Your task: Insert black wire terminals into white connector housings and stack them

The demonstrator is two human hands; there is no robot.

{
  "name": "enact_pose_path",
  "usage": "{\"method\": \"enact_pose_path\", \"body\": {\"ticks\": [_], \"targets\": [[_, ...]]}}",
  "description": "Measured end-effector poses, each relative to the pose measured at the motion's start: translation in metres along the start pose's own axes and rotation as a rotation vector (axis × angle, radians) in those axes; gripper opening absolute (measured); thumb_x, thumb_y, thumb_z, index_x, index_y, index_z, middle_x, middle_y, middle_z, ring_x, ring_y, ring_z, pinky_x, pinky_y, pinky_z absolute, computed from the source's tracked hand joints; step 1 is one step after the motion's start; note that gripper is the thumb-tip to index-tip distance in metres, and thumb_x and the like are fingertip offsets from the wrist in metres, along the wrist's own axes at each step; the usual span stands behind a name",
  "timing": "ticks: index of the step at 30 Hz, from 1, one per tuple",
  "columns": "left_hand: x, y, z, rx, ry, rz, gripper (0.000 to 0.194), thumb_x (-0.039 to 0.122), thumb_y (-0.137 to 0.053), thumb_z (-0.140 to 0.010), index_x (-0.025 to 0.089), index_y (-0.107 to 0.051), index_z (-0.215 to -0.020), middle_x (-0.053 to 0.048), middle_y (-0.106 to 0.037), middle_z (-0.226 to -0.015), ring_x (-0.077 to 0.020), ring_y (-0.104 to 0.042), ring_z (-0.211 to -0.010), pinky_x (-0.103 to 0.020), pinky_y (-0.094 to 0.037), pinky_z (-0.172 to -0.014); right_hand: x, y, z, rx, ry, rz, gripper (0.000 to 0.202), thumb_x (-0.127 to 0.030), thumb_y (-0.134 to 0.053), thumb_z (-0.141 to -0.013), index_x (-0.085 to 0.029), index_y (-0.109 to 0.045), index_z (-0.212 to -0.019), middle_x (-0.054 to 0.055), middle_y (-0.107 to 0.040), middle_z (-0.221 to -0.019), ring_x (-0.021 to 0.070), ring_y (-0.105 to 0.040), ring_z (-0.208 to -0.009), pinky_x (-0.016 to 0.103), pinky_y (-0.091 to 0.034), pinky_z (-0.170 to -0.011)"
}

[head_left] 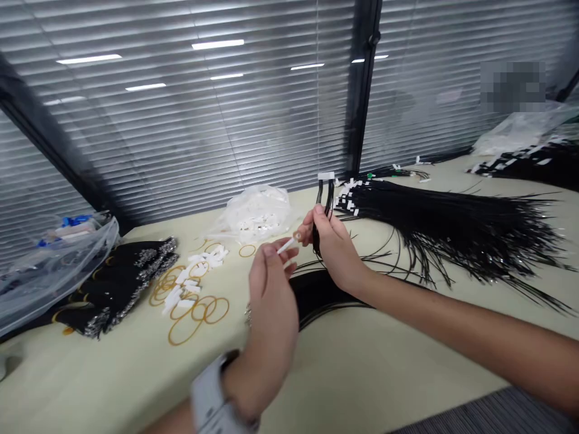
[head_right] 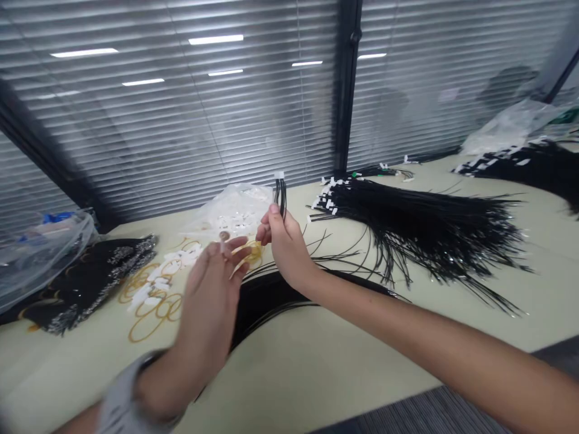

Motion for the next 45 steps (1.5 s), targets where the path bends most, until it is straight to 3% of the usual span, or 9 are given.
{"method": "enact_pose_path", "body": {"ticks": [3, 6, 11, 16, 26, 33, 39, 42, 45], "targets": [[-0.03, -0.022, -0.013, 0.043, -0.021, 0.041, 0.036, 0.031, -0.027, -0.094, 0.017, -0.059, -0.088, -0.007, -0.065, -0.096, -0.0165, -0.06, -0.092, -0.033, -0.045, -0.084, 0.003, 0.001, 0.003, 0.059, 0.018, -0.017, 0.033, -0.043, -0.039, -0.09, -0.019, -0.047, -0.067, -0.002, -0.053, -0.064, 0.0098, -0.048, -0.061, 0.023, -0.04, -0.063], [-0.056, -0.028, -0.024, 0.098, -0.009, 0.013, 0.027, 0.035, -0.044, -0.09, 0.014, -0.056, -0.102, -0.008, -0.061, -0.104, -0.0208, -0.059, -0.093, -0.042, -0.047, -0.081, -0.002, 0.008, -0.002, 0.162, 0.067, -0.038, 0.033, -0.043, -0.038, -0.09, -0.02, -0.046, -0.068, 0.0, -0.055, -0.07, 0.0094, -0.047, -0.06, 0.023, -0.04, -0.06], [-0.075, -0.029, -0.023, 0.026, 0.038, -0.131, 0.024, 0.029, -0.051, -0.087, 0.015, -0.056, -0.106, -0.008, -0.06, -0.108, -0.0203, -0.06, -0.09, -0.041, -0.049, -0.078, -0.049, 0.026, -0.033, 0.163, 0.124, -0.072, 0.033, -0.043, -0.034, -0.092, -0.021, -0.041, -0.068, -0.002, -0.05, -0.054, 0.0095, -0.042, -0.044, 0.024, -0.031, -0.045], [-0.074, -0.031, -0.019, -0.024, 0.058, -0.238, 0.024, 0.029, -0.05, -0.088, 0.015, -0.056, -0.106, -0.008, -0.06, -0.106, -0.0196, -0.06, -0.088, -0.04, -0.05, -0.076, -0.109, 0.05, -0.067, 0.146, 0.121, -0.076, 0.034, -0.034, -0.028, -0.095, -0.02, -0.041, -0.066, -0.003, -0.047, -0.048, 0.0067, -0.031, -0.036, 0.023, -0.02, -0.041], [-0.074, -0.034, -0.019, -0.054, 0.082, -0.254, 0.024, 0.03, -0.05, -0.088, 0.015, -0.057, -0.105, -0.007, -0.061, -0.104, -0.0195, -0.06, -0.087, -0.04, -0.05, -0.076, -0.179, 0.073, -0.09, 0.164, 0.169, -0.206, 0.041, -0.016, -0.014, -0.092, -0.017, -0.037, -0.058, -0.008, -0.036, -0.049, -0.0012, -0.023, -0.038, 0.016, -0.019, -0.039], [-0.067, -0.034, -0.014, -0.043, 0.089, -0.132, 0.025, 0.033, -0.049, -0.088, 0.013, -0.057, -0.101, -0.005, -0.062, -0.094, -0.0171, -0.061, -0.077, -0.037, -0.051, -0.07, -0.167, 0.062, -0.101, 0.145, 0.094, -0.135, 0.045, -0.011, -0.016, -0.092, -0.018, -0.032, -0.051, -0.008, -0.034, -0.049, 0.0009, -0.019, -0.038, 0.02, -0.019, -0.04], [-0.047, -0.036, -0.007, -0.034, 0.037, -0.043, 0.031, 0.034, -0.036, -0.092, 0.017, -0.049, -0.07, 0.002, -0.053, -0.065, -0.0115, -0.052, -0.057, -0.026, -0.045, -0.059, -0.147, 0.056, -0.104, 0.139, 0.086, -0.038, 0.043, -0.003, -0.022, -0.087, -0.017, -0.027, -0.047, -0.008, -0.031, -0.046, 0.001, -0.018, -0.036, 0.019, -0.02, -0.039], [-0.039, -0.036, -0.009, -0.036, 0.026, -0.024, 0.031, 0.033, -0.033, -0.093, 0.02, -0.042, -0.066, 0.002, -0.051, -0.064, -0.0111, -0.049, -0.054, -0.023, -0.042, -0.056, -0.172, 0.064, -0.105, 0.12, 0.235, 0.19, 0.041, -0.007, -0.014, -0.087, -0.017, -0.024, -0.048, -0.01, -0.027, -0.043, -0.0018, -0.017, -0.034, 0.019, -0.016, -0.04], [-0.031, -0.035, -0.014, -0.063, 0.029, -0.012, 0.03, 0.032, -0.034, -0.092, 0.02, -0.043, -0.065, 0.003, -0.051, -0.062, -0.0107, -0.047, -0.052, -0.022, -0.04, -0.052, -0.203, 0.084, -0.111, 0.114, 0.303, 0.339, 0.04, -0.017, -0.016, -0.091, -0.017, -0.033, -0.054, -0.01, -0.033, -0.043, -0.0024, -0.02, -0.033, 0.019, -0.013, -0.04]]}}
Point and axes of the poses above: each hand's wrist, its own z-axis away from the middle knuckle, its own y-axis out of the back of the hand, x = y × z, the point moved 4 cm from there along -z, towards the middle knuckle
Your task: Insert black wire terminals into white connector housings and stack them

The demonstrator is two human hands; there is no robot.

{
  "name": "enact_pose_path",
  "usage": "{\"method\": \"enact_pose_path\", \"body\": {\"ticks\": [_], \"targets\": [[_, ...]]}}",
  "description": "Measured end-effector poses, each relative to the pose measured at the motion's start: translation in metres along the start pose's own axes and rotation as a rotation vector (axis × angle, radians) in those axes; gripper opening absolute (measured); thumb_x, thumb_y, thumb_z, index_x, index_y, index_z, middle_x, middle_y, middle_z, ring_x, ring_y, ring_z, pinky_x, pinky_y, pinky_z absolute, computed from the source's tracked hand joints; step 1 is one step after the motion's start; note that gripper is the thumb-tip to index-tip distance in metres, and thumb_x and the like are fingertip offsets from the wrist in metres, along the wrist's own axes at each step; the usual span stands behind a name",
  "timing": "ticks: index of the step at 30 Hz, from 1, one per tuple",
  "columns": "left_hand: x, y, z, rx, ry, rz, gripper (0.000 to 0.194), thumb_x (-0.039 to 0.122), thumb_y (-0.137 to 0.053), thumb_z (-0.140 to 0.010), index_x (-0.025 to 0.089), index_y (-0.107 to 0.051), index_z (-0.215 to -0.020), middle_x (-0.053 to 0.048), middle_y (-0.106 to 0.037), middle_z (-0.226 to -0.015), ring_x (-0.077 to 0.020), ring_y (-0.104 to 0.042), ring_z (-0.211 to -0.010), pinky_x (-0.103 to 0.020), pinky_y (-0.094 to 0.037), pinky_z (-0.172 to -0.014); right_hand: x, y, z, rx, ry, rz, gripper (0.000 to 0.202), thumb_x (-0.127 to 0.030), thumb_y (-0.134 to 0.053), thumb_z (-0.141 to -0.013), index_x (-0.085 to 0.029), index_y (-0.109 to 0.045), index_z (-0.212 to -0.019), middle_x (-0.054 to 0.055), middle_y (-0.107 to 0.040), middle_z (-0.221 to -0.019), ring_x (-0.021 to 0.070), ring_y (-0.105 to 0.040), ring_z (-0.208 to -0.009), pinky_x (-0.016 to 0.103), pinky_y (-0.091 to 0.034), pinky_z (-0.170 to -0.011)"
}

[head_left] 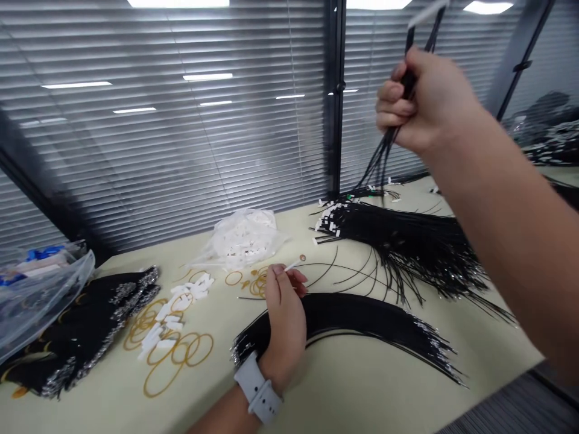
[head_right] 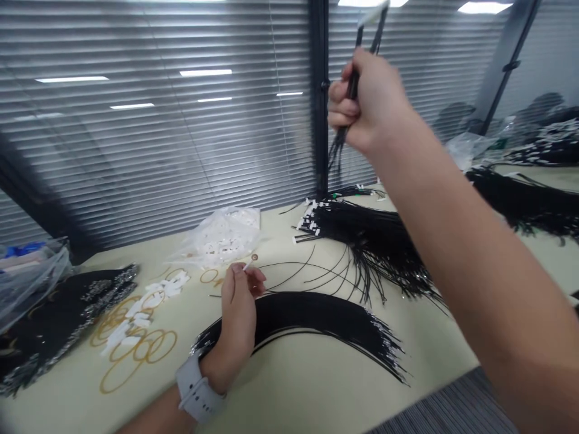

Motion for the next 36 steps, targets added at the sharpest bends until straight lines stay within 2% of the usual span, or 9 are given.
{"method": "enact_pose_path", "body": {"ticks": [2, 4, 6, 8, 12, 16, 20, 25, 36], "targets": [[0.007, 0.0, -0.002, -0.025, 0.002, 0.009, 0.029, 0.03, -0.035, -0.091, 0.02, -0.043, -0.065, 0.003, -0.051, -0.06, -0.0101, -0.045, -0.05, -0.022, -0.038, -0.051, -0.003, 0.017, -0.014, -0.029, 0.033, 0.169, 0.039, -0.029, -0.023, -0.094, -0.016, -0.046, -0.066, -0.008, -0.042, -0.049, -0.0018, -0.029, -0.036, 0.016, -0.017, -0.04], [0.016, 0.0, -0.005, -0.043, 0.003, 0.02, 0.028, 0.03, -0.035, -0.091, 0.02, -0.043, -0.065, 0.004, -0.051, -0.059, -0.0098, -0.043, -0.05, -0.021, -0.037, -0.05, 0.012, 0.03, -0.027, -0.087, -0.003, 0.381, 0.027, -0.032, -0.039, -0.093, -0.012, -0.054, -0.083, -0.004, -0.053, -0.065, 0.0027, -0.046, -0.048, 0.015, -0.036, -0.044], [0.026, 0.001, -0.007, -0.065, 0.004, 0.025, 0.027, 0.029, -0.036, -0.09, 0.02, -0.043, -0.066, 0.004, -0.05, -0.059, -0.0097, -0.042, -0.05, -0.021, -0.036, -0.051, 0.042, 0.04, -0.034, -0.15, -0.061, 0.58, 0.028, -0.031, -0.038, -0.093, -0.011, -0.057, -0.097, 0.002, -0.058, -0.09, 0.0126, -0.058, -0.077, 0.027, -0.049, -0.066], [0.035, 0.003, -0.011, -0.091, 0.008, 0.021, 0.027, 0.03, -0.037, -0.09, 0.02, -0.043, -0.065, 0.004, -0.051, -0.059, -0.0098, -0.042, -0.051, -0.022, -0.035, -0.051, 0.08, 0.045, -0.029, -0.201, -0.084, 0.718, 0.027, -0.031, -0.049, -0.089, -0.014, -0.053, -0.109, 0.006, -0.056, -0.107, 0.0171, -0.057, -0.09, 0.036, -0.049, -0.076], [0.043, 0.023, -0.017, -0.128, 0.048, -0.023, 0.027, 0.031, -0.043, -0.086, 0.019, -0.046, -0.063, 0.003, -0.052, -0.06, -0.0102, -0.042, -0.052, -0.022, -0.034, -0.051, 0.154, 0.042, 0.013, -0.384, -0.064, 0.878, 0.029, -0.031, -0.051, -0.088, -0.015, -0.052, -0.112, 0.008, -0.053, -0.113, 0.0187, -0.055, -0.096, 0.039, -0.048, -0.08], [0.038, 0.06, -0.023, -0.138, 0.134, -0.107, 0.024, 0.033, -0.053, -0.081, 0.017, -0.05, -0.062, 0.002, -0.054, -0.059, -0.0093, -0.041, -0.049, -0.021, -0.035, -0.051, 0.188, 0.019, 0.067, -0.661, 0.038, 0.898, 0.028, -0.031, -0.05, -0.088, -0.016, -0.053, -0.111, 0.008, -0.052, -0.115, 0.0194, -0.054, -0.099, 0.041, -0.046, -0.084], [0.032, 0.102, -0.032, -0.095, 0.197, -0.171, 0.022, 0.035, -0.057, -0.077, 0.018, -0.051, -0.065, 0.003, -0.055, -0.06, -0.0097, -0.042, -0.05, -0.021, -0.036, -0.052, 0.196, -0.011, 0.109, -0.958, 0.092, 0.833, 0.026, -0.032, -0.051, -0.087, -0.016, -0.055, -0.107, 0.007, -0.055, -0.111, 0.0187, -0.054, -0.098, 0.04, -0.045, -0.084], [0.031, 0.14, -0.038, -0.026, 0.218, -0.179, 0.023, 0.036, -0.062, -0.073, 0.019, -0.048, -0.065, 0.004, -0.054, -0.059, -0.0098, -0.041, -0.048, -0.019, -0.035, -0.048, 0.199, -0.039, 0.137, -1.065, 0.093, 0.738, 0.025, -0.031, -0.049, -0.088, -0.015, -0.054, -0.107, 0.006, -0.056, -0.106, 0.0162, -0.057, -0.089, 0.036, -0.049, -0.076], [0.039, 0.16, -0.029, -0.018, 0.237, -0.152, 0.023, 0.035, -0.061, -0.076, 0.018, -0.051, -0.065, 0.002, -0.054, -0.06, -0.0088, -0.042, -0.049, -0.016, -0.037, -0.046, 0.154, -0.089, 0.175, -1.21, 0.067, 0.509, 0.02, -0.02, -0.041, -0.089, -0.016, -0.059, -0.084, 0.003, -0.058, -0.083, 0.0123, -0.054, -0.075, 0.027, -0.044, -0.07]]}}
Point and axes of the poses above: each hand's wrist, its own z-axis away from the middle knuckle, its own y-axis out of the back of the hand, x = y × z, the point moved 4 cm from there along -z, towards the middle knuckle
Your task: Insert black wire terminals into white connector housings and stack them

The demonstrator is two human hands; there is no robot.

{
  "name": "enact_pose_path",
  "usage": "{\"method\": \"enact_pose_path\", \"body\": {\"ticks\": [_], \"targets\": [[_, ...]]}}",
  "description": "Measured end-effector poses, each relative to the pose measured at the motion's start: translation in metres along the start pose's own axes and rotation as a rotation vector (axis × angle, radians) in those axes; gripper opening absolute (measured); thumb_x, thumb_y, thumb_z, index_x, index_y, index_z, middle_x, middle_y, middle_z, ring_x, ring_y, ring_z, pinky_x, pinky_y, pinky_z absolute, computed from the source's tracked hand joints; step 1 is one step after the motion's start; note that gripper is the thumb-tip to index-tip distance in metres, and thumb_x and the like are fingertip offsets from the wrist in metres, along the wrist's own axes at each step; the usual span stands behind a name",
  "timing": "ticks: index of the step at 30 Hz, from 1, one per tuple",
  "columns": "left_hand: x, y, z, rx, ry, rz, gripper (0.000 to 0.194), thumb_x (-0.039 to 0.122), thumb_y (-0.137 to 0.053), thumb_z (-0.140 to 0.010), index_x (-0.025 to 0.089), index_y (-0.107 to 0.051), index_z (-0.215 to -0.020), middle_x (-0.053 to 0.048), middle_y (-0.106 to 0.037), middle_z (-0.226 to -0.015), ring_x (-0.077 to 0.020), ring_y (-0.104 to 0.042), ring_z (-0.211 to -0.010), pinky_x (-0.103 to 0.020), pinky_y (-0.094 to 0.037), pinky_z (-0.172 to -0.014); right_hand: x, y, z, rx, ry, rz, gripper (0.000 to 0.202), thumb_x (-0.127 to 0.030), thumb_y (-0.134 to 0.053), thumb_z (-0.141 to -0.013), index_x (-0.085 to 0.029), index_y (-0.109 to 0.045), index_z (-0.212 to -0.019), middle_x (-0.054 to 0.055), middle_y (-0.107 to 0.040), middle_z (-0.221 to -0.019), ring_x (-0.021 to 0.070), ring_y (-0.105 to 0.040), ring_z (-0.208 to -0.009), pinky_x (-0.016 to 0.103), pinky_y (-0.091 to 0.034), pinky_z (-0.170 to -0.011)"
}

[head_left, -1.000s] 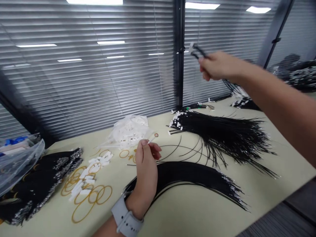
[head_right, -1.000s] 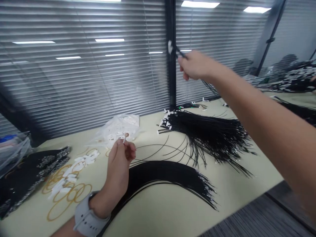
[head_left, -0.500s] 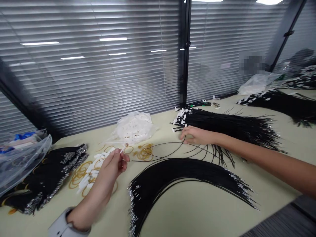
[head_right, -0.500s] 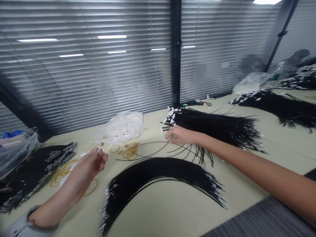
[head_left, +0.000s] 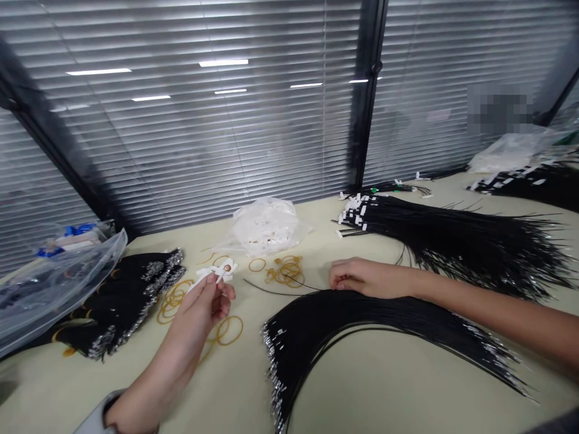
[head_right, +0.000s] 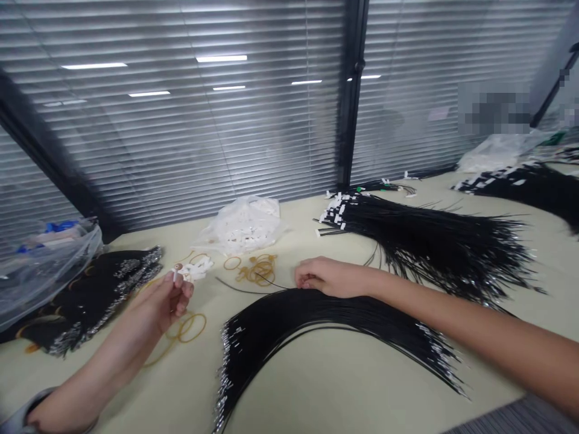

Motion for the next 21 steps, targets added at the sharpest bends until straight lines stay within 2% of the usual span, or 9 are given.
{"method": "enact_pose_path", "body": {"ticks": [5, 10, 13, 16, 19, 21], "targets": [[0.006, 0.017, -0.001, 0.03, -0.031, 0.022, 0.022, 0.036, -0.06, -0.078, 0.016, -0.056, -0.069, 0.002, -0.054, -0.066, -0.0076, -0.042, -0.052, -0.012, -0.039, -0.047, -0.004, -0.004, -0.006, -0.023, -0.008, -0.019, 0.021, -0.017, -0.038, -0.088, -0.015, -0.059, -0.089, 0.004, -0.059, -0.087, 0.0122, -0.055, -0.076, 0.024, -0.043, -0.068], [0.012, 0.04, -0.006, 0.111, -0.095, 0.122, 0.02, 0.031, -0.055, -0.081, 0.017, -0.053, -0.067, 0.004, -0.047, -0.063, -0.0065, -0.039, -0.051, -0.009, -0.037, -0.044, -0.019, -0.004, -0.028, 0.016, 0.012, 0.073, 0.015, -0.019, -0.043, -0.086, -0.016, -0.057, -0.083, 0.002, -0.059, -0.077, 0.0113, -0.052, -0.067, 0.023, -0.041, -0.063], [0.007, 0.046, -0.008, 0.142, -0.091, 0.184, 0.02, 0.031, -0.055, -0.081, 0.017, -0.051, -0.067, 0.005, -0.046, -0.063, -0.0054, -0.038, -0.049, -0.008, -0.037, -0.043, -0.039, -0.007, -0.06, 0.07, 0.052, 0.164, 0.016, -0.021, -0.044, -0.087, -0.015, -0.058, -0.082, 0.003, -0.058, -0.077, 0.0119, -0.05, -0.068, 0.026, -0.04, -0.066], [-0.001, 0.046, -0.007, 0.153, -0.077, 0.221, 0.021, 0.033, -0.059, -0.078, 0.016, -0.051, -0.068, 0.005, -0.047, -0.064, -0.0046, -0.038, -0.049, -0.008, -0.037, -0.044, -0.058, -0.022, -0.105, 0.063, 0.105, 0.231, 0.014, -0.025, -0.048, -0.087, -0.015, -0.058, -0.089, 0.002, -0.06, -0.085, 0.0124, -0.055, -0.076, 0.029, -0.044, -0.072], [-0.006, 0.045, -0.005, 0.162, -0.061, 0.237, 0.024, 0.035, -0.064, -0.074, 0.015, -0.052, -0.068, 0.005, -0.047, -0.064, -0.0043, -0.039, -0.049, -0.008, -0.037, -0.044, -0.065, -0.042, -0.149, 0.108, 0.079, 0.31, 0.025, -0.032, -0.049, -0.089, -0.015, -0.054, -0.106, 0.006, -0.056, -0.106, 0.0168, -0.056, -0.091, 0.037, -0.047, -0.079], [-0.008, 0.046, -0.004, 0.168, -0.051, 0.243, 0.026, 0.036, -0.066, -0.072, 0.014, -0.052, -0.067, 0.005, -0.047, -0.062, -0.0043, -0.038, -0.049, -0.009, -0.036, -0.044, -0.064, -0.055, -0.171, 0.116, 0.055, 0.347, 0.028, -0.032, -0.05, -0.088, -0.015, -0.052, -0.111, 0.007, -0.054, -0.111, 0.0182, -0.056, -0.094, 0.039, -0.048, -0.08]]}}
Point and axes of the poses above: each hand's wrist, its own z-axis away from the middle knuckle, its own y-axis out of the back of the hand, x = y × z, the point moved 4 cm from there along -z, towards the middle knuckle
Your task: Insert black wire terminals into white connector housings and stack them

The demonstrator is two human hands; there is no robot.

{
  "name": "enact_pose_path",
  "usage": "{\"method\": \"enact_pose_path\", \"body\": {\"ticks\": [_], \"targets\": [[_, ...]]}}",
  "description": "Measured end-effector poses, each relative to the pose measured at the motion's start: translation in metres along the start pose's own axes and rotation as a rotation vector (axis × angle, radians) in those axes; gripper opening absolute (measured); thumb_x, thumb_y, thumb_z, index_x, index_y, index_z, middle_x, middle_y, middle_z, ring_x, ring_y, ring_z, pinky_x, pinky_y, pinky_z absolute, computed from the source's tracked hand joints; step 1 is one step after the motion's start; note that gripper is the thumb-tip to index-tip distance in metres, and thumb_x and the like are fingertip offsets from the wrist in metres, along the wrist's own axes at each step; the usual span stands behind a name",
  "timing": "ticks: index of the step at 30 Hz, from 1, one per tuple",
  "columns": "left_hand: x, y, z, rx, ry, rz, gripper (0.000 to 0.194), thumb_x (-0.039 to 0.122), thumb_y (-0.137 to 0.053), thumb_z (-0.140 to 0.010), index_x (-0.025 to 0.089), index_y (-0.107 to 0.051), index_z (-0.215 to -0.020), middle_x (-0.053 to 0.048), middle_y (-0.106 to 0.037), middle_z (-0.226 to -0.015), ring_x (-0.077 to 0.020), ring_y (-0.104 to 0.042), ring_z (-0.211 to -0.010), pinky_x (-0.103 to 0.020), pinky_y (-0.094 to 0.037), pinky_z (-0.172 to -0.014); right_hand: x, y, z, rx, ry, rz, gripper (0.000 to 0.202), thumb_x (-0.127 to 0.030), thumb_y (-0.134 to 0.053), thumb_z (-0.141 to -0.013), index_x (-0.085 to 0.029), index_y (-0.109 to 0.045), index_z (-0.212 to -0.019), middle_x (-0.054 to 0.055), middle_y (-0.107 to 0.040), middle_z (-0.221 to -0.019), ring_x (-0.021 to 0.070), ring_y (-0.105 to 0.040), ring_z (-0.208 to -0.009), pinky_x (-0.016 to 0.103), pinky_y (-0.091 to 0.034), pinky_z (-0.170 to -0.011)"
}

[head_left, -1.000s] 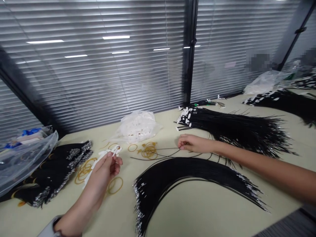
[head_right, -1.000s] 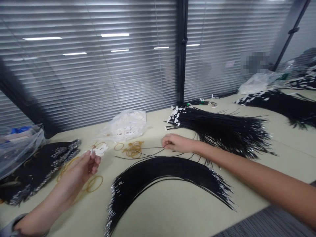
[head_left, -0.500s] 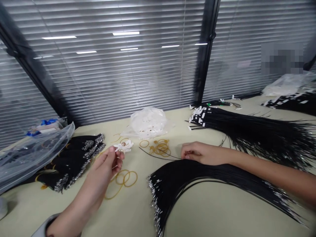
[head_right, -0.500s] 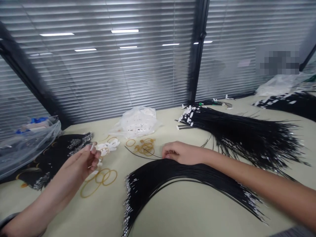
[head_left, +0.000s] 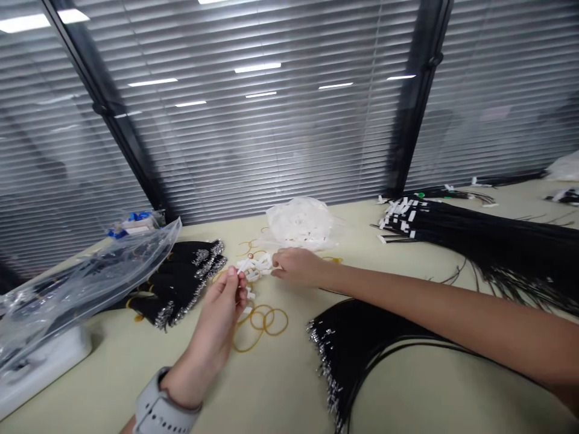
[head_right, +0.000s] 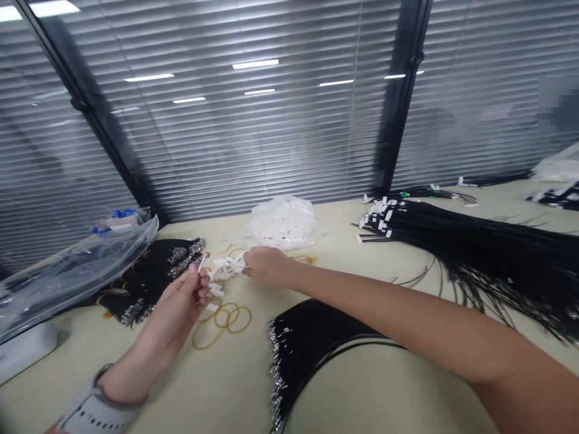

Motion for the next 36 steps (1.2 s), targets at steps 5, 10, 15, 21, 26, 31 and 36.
{"method": "enact_pose_path", "body": {"ticks": [5, 10, 15, 21, 26, 31, 36], "targets": [[0.0, 0.003, 0.0, 0.001, 0.012, 0.009, 0.032, 0.041, -0.069, -0.066, 0.014, -0.053, -0.065, 0.006, -0.047, -0.058, -0.0045, -0.038, -0.048, -0.01, -0.034, -0.043, 0.001, -0.019, -0.021, -0.024, -0.006, 0.038, 0.028, -0.031, -0.049, -0.089, -0.016, -0.052, -0.111, 0.007, -0.054, -0.112, 0.0177, -0.056, -0.094, 0.038, -0.048, -0.08], [0.0, 0.002, 0.003, 0.005, 0.01, 0.022, 0.029, 0.039, -0.07, -0.066, 0.014, -0.055, -0.068, 0.006, -0.047, -0.061, -0.0043, -0.039, -0.05, -0.01, -0.036, -0.046, 0.002, -0.004, -0.009, -0.073, 0.015, 0.014, 0.026, -0.032, -0.05, -0.088, -0.015, -0.054, -0.108, 0.007, -0.056, -0.108, 0.0166, -0.057, -0.09, 0.037, -0.048, -0.077], [-0.006, -0.004, 0.012, -0.031, 0.052, -0.003, 0.025, 0.036, -0.071, -0.067, 0.015, -0.057, -0.069, 0.005, -0.049, -0.064, -0.0051, -0.041, -0.054, -0.01, -0.039, -0.049, -0.004, 0.034, 0.041, 0.001, -0.008, -0.083, 0.019, -0.031, -0.05, -0.086, -0.015, -0.057, -0.079, 0.0, -0.059, -0.072, 0.0103, -0.053, -0.066, 0.025, -0.044, -0.063], [-0.023, -0.013, 0.015, -0.087, 0.121, -0.07, 0.028, 0.039, -0.072, -0.065, 0.015, -0.059, -0.067, 0.004, -0.05, -0.061, -0.0061, -0.042, -0.053, -0.011, -0.039, -0.048, -0.02, 0.052, 0.116, 0.069, -0.101, -0.294, 0.013, -0.026, -0.054, -0.081, -0.017, -0.057, -0.074, -0.003, -0.059, -0.066, 0.0057, -0.053, -0.058, 0.017, -0.039, -0.054], [-0.034, -0.019, 0.013, -0.097, 0.132, -0.138, 0.029, 0.041, -0.071, -0.065, 0.014, -0.058, -0.065, 0.003, -0.049, -0.06, -0.0069, -0.041, -0.053, -0.013, -0.039, -0.048, -0.042, 0.042, 0.154, -0.176, 0.057, -0.417, 0.012, -0.015, -0.058, -0.078, -0.02, -0.062, -0.087, -0.004, -0.063, -0.081, 0.0071, -0.057, -0.076, 0.015, -0.042, -0.066], [-0.034, -0.022, 0.015, -0.113, 0.073, -0.229, 0.027, 0.04, -0.069, -0.068, 0.016, -0.058, -0.063, 0.003, -0.049, -0.06, -0.0083, -0.04, -0.053, -0.014, -0.036, -0.047, -0.045, 0.036, 0.168, -0.241, 0.149, -0.311, 0.017, -0.009, -0.057, -0.078, -0.023, -0.062, -0.087, -0.004, -0.06, -0.078, 0.0091, -0.055, -0.076, 0.018, -0.042, -0.066], [-0.032, -0.027, 0.02, -0.163, 0.014, -0.299, 0.028, 0.043, -0.067, -0.07, 0.017, -0.058, -0.064, 0.002, -0.049, -0.059, -0.0089, -0.041, -0.054, -0.016, -0.036, -0.049, -0.038, 0.037, 0.171, -0.247, 0.091, -0.301, 0.015, -0.013, -0.057, -0.078, -0.024, -0.062, -0.087, -0.002, -0.057, -0.081, 0.0098, -0.054, -0.076, 0.019, -0.043, -0.063]]}}
Point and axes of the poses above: each hand's wrist, its own z-axis away from the middle knuckle, its own y-axis out of the back of the hand, x = y × z, the point moved 4 cm from there along -z, towards the middle knuckle
